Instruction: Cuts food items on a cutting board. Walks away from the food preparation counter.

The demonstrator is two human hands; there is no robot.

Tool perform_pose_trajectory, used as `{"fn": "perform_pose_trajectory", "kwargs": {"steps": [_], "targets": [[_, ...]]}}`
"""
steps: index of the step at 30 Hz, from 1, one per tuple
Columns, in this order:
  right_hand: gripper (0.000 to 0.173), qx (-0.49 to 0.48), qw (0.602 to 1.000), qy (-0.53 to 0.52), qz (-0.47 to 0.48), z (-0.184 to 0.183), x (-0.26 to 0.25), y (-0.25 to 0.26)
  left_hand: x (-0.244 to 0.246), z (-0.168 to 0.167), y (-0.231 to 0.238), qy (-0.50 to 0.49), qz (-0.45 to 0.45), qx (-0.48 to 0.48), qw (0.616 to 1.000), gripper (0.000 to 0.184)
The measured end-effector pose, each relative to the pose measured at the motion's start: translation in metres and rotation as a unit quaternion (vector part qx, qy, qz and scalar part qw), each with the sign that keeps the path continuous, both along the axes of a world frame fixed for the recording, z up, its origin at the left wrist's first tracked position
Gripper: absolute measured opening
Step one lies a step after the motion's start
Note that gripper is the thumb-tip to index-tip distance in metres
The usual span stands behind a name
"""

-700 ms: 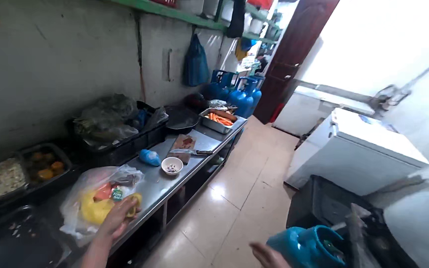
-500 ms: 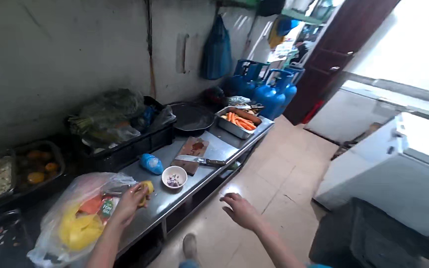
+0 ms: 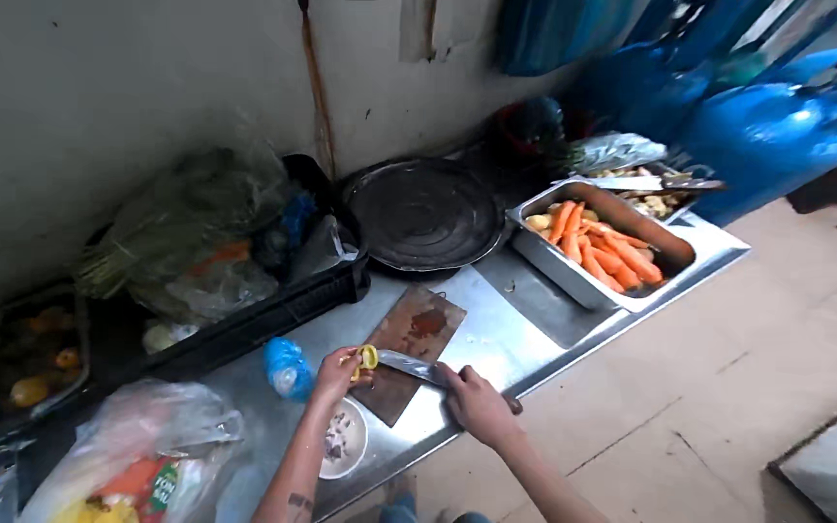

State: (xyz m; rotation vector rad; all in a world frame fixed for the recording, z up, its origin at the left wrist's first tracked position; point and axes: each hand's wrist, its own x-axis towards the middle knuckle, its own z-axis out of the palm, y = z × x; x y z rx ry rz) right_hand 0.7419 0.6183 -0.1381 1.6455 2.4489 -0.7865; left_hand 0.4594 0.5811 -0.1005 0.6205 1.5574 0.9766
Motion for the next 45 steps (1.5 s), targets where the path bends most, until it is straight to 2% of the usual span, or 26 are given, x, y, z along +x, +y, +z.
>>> {"fn": "perform_pose_trajectory", "kwargs": {"steps": [3, 8, 11, 13, 17, 22, 30, 37, 42, 45], "targets": [[0.043, -0.068, 0.996, 0.014, -0.057, 0.016, 0.012, 0.003, 0.014, -0.015, 0.016, 0.048, 0.005, -0.037, 0.998, 0.029], [0.045, -0.177, 0.984, 0.006, 0.011, 0.035, -0.014, -0.017, 0.046, -0.026, 0.033, 0.171, 0.026, -0.110, 0.979, 0.029], [0.044, -0.175, 0.983, -0.019, 0.047, 0.033, -0.024, -0.022, 0.054, -0.022, 0.030, 0.261, 0.017, -0.128, 0.957, 0.032], [0.045, -0.176, 0.981, -0.041, 0.073, 0.039, -0.025, -0.012, 0.058, -0.017, 0.026, 0.280, 0.003, -0.135, 0.951, 0.039], [0.046, -0.145, 0.980, -0.069, 0.120, 0.048, -0.020, 0.002, 0.068, -0.013, 0.023, 0.316, -0.001, -0.161, 0.935, 0.032], [0.047, -0.154, 0.971, -0.090, 0.157, 0.060, -0.023, 0.001, 0.084, -0.001, 0.026, 0.408, -0.027, -0.226, 0.884, 0.035], [0.047, -0.173, 0.957, -0.142, 0.184, 0.071, -0.028, 0.000, 0.089, -0.002, 0.029, 0.422, -0.040, -0.227, 0.877, 0.032], [0.038, -0.181, 0.963, -0.107, 0.168, 0.041, -0.054, 0.009, 0.090, -0.006, 0.019, 0.412, -0.022, -0.191, 0.891, 0.032], [0.036, -0.194, 0.963, -0.091, 0.164, 0.044, -0.051, 0.017, 0.086, -0.012, 0.009, 0.382, -0.006, -0.178, 0.907, 0.031], [0.038, -0.182, 0.966, -0.073, 0.170, 0.057, -0.040, 0.011, 0.086, -0.011, 0.007, 0.392, -0.009, -0.180, 0.902, 0.035]]}}
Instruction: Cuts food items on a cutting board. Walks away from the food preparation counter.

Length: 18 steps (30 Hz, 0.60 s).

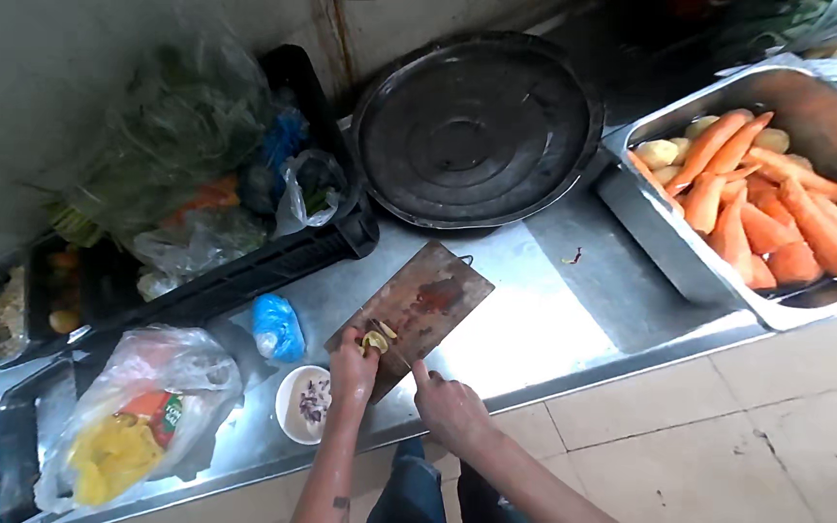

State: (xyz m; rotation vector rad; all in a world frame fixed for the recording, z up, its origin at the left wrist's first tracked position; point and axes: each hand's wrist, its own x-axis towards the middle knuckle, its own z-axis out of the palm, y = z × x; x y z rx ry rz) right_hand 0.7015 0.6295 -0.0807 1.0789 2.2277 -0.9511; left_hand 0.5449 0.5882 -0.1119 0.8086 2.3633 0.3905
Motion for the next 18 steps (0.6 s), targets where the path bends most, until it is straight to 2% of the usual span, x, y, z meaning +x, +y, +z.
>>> {"fn": "perform_pose_trajectory", "kwargs": {"steps": [10, 15, 18], "targets": [[0.041, -0.013, 0.999, -0.040, 0.020, 0.007, -0.002, -0.019, 0.004, 0.001, 0.003, 0.028, -0.005, -0.029, 0.999, 0.030], [0.037, -0.015, 1.000, -0.024, -0.003, -0.013, -0.021, -0.009, 0.001, -0.002, -0.004, -0.013, 0.005, 0.013, 1.000, 0.032], [0.036, -0.011, 1.000, -0.027, -0.002, -0.014, -0.029, -0.003, -0.002, 0.000, -0.007, -0.037, 0.009, -0.003, 0.999, 0.034]]}}
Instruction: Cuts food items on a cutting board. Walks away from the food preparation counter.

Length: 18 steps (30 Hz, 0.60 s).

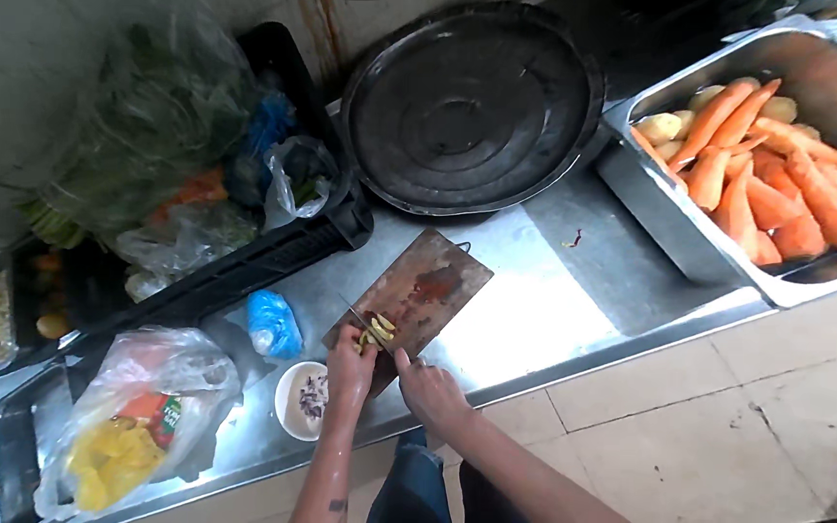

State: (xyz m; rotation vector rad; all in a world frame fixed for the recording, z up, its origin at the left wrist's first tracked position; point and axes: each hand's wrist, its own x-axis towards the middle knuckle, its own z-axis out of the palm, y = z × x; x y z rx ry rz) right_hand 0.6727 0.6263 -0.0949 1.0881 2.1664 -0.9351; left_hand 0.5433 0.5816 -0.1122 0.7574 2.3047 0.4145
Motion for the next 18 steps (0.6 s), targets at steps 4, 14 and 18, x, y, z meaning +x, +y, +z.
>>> {"fn": "perform_pose_trajectory", "kwargs": {"steps": [4, 14, 18], "targets": [[0.038, -0.028, 0.999, 0.025, -0.003, 0.004, 0.007, 0.007, -0.001, 0.000, -0.001, -0.003, 0.006, 0.006, 1.000, 0.032], [0.042, -0.012, 1.000, -0.001, 0.012, 0.025, 0.024, -0.026, 0.002, 0.005, 0.001, 0.040, -0.015, -0.053, 0.998, 0.038], [0.040, -0.007, 1.000, -0.006, 0.016, 0.018, 0.010, -0.025, 0.000, 0.006, 0.002, 0.035, -0.009, -0.049, 0.998, 0.042]]}}
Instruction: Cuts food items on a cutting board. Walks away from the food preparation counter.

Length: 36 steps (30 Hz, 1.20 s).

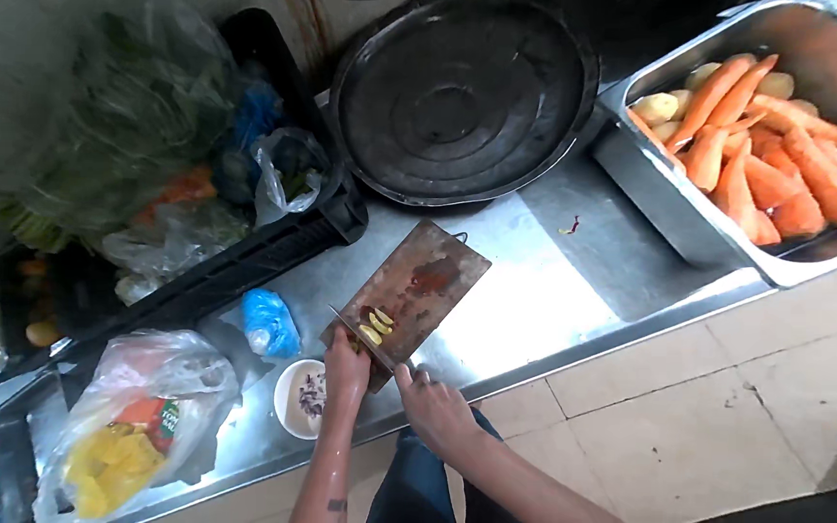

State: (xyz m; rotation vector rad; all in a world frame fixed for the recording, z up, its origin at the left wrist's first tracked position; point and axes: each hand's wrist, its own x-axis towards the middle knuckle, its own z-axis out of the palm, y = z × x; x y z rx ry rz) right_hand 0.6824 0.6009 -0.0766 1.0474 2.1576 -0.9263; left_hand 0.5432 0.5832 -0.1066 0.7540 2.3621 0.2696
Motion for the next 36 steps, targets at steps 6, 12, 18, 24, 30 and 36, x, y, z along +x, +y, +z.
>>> {"fn": "perform_pose_trajectory", "kwargs": {"steps": [6, 12, 18, 24, 30, 36], "targets": [[0.041, -0.005, 1.000, 0.001, -0.026, -0.017, -0.026, 0.012, 0.001, 0.005, -0.006, -0.020, -0.004, 0.016, 1.000, 0.032], [0.034, -0.035, 0.994, 0.098, -0.047, -0.030, -0.002, 0.032, -0.002, 0.000, -0.009, -0.053, -0.011, 0.002, 0.999, 0.031], [0.033, -0.035, 0.998, 0.057, -0.017, -0.011, 0.017, 0.010, 0.000, 0.003, -0.009, -0.049, -0.003, -0.031, 0.998, 0.035], [0.036, -0.033, 0.999, 0.025, -0.001, -0.010, 0.010, 0.007, 0.001, 0.004, -0.009, -0.039, -0.019, -0.038, 0.998, 0.035], [0.036, -0.022, 0.997, 0.062, -0.034, -0.025, -0.023, 0.019, -0.009, 0.013, -0.004, -0.047, -0.059, -0.078, 0.994, 0.029], [0.037, -0.048, 0.994, 0.088, -0.048, -0.028, -0.018, 0.033, -0.008, 0.007, -0.010, -0.069, -0.041, -0.050, 0.996, 0.030]]}}
